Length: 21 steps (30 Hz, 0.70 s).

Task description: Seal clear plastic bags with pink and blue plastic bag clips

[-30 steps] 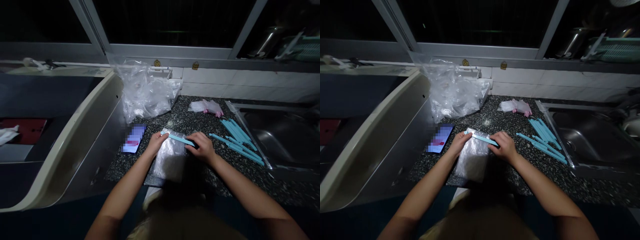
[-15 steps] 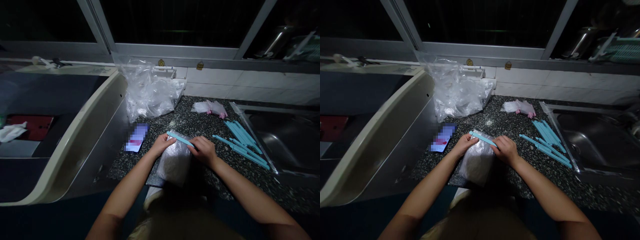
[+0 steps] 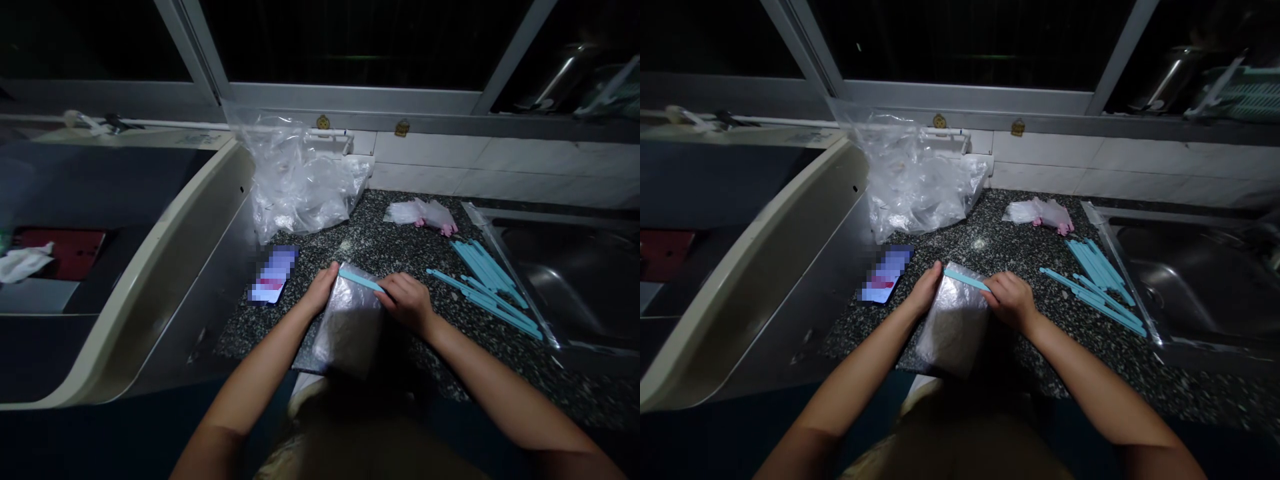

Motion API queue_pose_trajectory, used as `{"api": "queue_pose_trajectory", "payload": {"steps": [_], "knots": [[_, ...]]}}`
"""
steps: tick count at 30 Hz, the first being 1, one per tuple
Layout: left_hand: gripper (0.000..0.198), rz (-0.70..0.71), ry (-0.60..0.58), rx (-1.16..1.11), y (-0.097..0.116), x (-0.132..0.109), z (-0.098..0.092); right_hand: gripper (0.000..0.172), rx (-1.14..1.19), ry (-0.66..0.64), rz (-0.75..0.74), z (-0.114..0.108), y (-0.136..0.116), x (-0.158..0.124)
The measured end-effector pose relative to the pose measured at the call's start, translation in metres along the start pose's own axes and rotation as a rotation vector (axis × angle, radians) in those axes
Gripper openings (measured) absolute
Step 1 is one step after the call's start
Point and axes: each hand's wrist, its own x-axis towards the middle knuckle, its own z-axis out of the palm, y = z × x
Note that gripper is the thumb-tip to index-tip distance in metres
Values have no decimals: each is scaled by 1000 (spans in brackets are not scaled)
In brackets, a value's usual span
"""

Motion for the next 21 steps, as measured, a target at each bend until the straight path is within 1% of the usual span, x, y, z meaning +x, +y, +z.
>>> {"api": "queue_pose_trajectory", "payload": {"steps": [3, 7, 12, 18, 21], "knots": [[60, 43, 15, 78, 4, -2, 1, 16, 2, 5, -11, -1, -1, 1], [61, 62, 33, 89, 6, -3, 3, 16, 20, 18, 5, 0, -1, 1], [58, 70, 52, 52, 4, -3, 4, 14, 43, 30, 19, 2, 1, 0], [53, 44, 39, -18, 0, -1, 5, 16, 53, 35, 5, -2, -2, 3], [53, 37, 58, -26, 1, -1, 6, 15, 56, 28, 8, -3, -3, 3]]}}
